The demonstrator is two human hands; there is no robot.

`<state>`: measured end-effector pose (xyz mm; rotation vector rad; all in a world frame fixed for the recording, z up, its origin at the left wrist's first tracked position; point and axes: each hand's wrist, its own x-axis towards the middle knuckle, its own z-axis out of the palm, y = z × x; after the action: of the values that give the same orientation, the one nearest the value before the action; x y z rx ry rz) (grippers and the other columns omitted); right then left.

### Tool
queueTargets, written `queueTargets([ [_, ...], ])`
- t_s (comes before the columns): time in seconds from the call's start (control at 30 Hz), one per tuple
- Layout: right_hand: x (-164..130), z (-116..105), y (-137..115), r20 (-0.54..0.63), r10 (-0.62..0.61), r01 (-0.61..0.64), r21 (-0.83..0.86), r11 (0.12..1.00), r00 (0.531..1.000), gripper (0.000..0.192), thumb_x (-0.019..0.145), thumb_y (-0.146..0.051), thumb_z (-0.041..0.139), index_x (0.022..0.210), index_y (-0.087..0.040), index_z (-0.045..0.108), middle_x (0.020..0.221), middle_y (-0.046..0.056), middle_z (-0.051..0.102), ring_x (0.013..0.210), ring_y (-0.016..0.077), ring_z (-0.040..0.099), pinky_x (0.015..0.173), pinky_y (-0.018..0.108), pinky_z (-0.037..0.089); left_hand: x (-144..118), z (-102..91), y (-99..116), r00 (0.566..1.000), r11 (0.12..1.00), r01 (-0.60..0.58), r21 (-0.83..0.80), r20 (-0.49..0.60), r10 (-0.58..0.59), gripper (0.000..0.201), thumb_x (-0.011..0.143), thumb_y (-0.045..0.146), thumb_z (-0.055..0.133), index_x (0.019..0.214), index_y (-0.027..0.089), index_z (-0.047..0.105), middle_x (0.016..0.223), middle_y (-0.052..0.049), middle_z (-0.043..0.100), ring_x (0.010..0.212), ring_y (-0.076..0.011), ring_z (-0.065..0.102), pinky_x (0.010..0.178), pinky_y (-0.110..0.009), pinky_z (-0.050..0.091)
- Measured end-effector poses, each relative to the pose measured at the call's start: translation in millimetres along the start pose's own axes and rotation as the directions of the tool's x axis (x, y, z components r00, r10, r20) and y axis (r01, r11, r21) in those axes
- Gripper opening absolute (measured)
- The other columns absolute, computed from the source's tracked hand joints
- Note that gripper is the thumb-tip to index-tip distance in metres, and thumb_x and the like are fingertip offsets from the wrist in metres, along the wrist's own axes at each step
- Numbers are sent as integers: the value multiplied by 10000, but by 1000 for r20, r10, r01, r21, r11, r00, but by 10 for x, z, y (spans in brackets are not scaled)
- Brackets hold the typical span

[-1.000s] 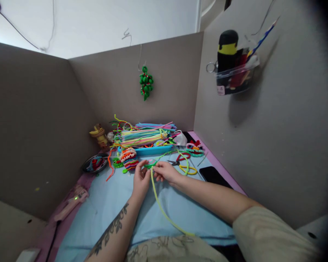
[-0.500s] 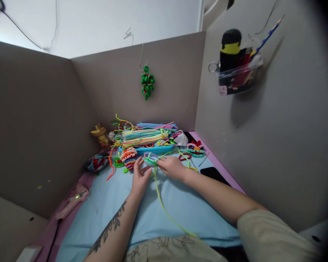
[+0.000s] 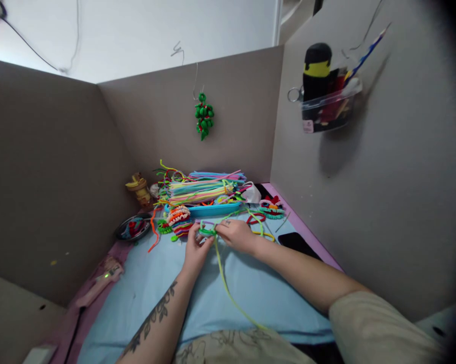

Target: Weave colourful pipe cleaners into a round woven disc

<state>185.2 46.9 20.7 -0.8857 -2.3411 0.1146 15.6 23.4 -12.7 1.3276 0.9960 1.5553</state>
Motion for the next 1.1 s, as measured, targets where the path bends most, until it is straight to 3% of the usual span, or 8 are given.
queueTargets([
  [0.1,-8,28,-68,-49,109,-101,154,983,993,238,829,-227,468,1061,-201,516,917,71,632,823,173,571,709,263,389,25,-17,5,998,994,59,-92,-12,-60,376,622,244,705,917,204,476,899,-13,598,763,-147,603,684,-278,473],
  [0.2,-10,120,-129,-64,271,-230,366,902,961,218,797,-283,519,997,-204,485,825,22,614,727,147,574,650,250,406,38,-24,15,995,988,86,-131,-36,-91,352,631,256,703,908,192,495,879,-19,618,774,-155,607,689,-285,466],
  [0.3,8,253,-141,3,383,-316,570,758,924,224,732,-330,593,874,-202,475,734,-17,576,644,122,553,606,238,416,38,-18,18,995,994,74,-77,-67,-79,340,628,279,703,909,168,547,947,-60,628,861,-184,601,760,-316,457],
  [0.4,43,346,-115,90,461,-368,744,558,883,204,708,-279,590,837,-201,452,656,-45,545,583,108,552,575,230,431,26,-6,28,995,998,65,0,-73,-64,326,622,281,707,896,157,579,903,-60,642,835,-184,603,765,-315,451],
  [0.53,79,328,-64,179,506,-403,834,377,844,200,695,-218,560,870,-195,465,588,-65,520,517,99,554,519,214,426,9,10,68,996,997,81,5,-46,-81,320,624,276,705,902,157,598,861,-49,660,796,-182,609,745,-312,455],
  [0.67,95,259,13,192,518,-420,830,368,834,132,697,-224,544,822,-181,530,623,-43,539,495,80,508,492,206,406,4,20,116,996,997,82,-9,-36,-82,313,609,269,714,884,151,620,864,-54,668,797,-189,607,734,-304,454],
  [0.87,120,204,81,76,468,-342,785,517,881,128,695,-274,574,765,-168,589,669,-20,560,598,96,481,577,218,385,2,15,127,995,996,87,-13,-40,-88,309,603,252,719,874,152,608,812,-33,654,741,-161,587,683,-269,436],
  [1.1,128,85,36,106,445,-344,796,497,889,193,718,-359,579,704,-170,545,592,-40,495,544,87,443,530,207,362,-7,4,137,996,996,70,-50,-52,-72,305,578,257,731,830,160,590,796,-23,622,741,-160,571,689,-277,427],
])
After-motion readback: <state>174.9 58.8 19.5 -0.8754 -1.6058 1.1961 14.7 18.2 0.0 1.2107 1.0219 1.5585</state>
